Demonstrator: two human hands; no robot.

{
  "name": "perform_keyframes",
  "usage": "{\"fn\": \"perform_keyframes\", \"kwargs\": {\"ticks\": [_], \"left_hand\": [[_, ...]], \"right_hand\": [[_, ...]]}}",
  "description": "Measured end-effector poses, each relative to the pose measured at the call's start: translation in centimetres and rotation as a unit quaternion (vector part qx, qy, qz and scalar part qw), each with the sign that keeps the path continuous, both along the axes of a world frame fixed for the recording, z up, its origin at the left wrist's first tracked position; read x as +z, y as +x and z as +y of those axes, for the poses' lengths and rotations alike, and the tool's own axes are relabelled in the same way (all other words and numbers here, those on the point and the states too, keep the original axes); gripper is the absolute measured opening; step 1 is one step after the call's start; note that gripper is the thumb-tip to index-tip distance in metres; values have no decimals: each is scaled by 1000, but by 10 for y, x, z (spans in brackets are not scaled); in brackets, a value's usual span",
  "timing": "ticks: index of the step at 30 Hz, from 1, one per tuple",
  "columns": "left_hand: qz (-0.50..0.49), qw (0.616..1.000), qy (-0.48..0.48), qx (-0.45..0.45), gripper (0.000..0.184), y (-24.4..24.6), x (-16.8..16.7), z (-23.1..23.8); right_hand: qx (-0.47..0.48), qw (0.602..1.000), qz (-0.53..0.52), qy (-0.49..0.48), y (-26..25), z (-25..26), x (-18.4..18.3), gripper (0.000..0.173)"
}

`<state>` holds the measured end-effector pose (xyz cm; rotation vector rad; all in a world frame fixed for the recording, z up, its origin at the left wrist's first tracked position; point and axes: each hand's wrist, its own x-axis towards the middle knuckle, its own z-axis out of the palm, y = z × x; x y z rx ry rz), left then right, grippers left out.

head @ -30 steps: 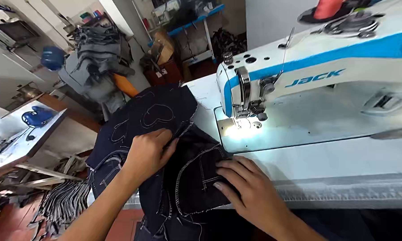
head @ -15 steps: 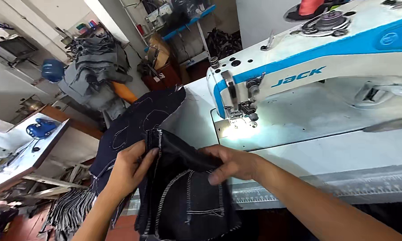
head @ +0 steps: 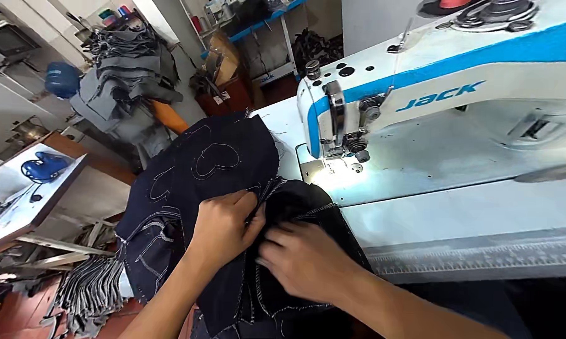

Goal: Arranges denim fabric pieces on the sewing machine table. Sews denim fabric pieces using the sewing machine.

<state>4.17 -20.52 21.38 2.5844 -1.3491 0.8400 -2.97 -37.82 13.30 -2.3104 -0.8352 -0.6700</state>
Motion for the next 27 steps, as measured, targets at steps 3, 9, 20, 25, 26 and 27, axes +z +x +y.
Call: {"fn": "perform_keyframes", "kwargs": {"ticks": [3,9,20,25,26,27], "left_hand": [[-8,998,69,-11,33,1,8,-11],[9,997,74,14,32,-10,-8,-8],[44,991,-68,-102,16,-30,-81,-50],[107,981,-5,-164,19,-31,-95,-46],[91,982,13,-167,18,-33,-92,-45],[68,983,33,-168,18,-35,-90,-45]], "right_hand": [[97,948,285,-105,43,21,4,49],[42,996,67,-27,-27,-58,-5,31],[-161,986,-6,-32,-49,-122,-62,38],[-171,985,-17,-27,-53,-119,-64,37],[-171,985,-16,-29,-53,-119,-64,37],[-170,985,-14,-29,-53,-120,-63,36]]}}
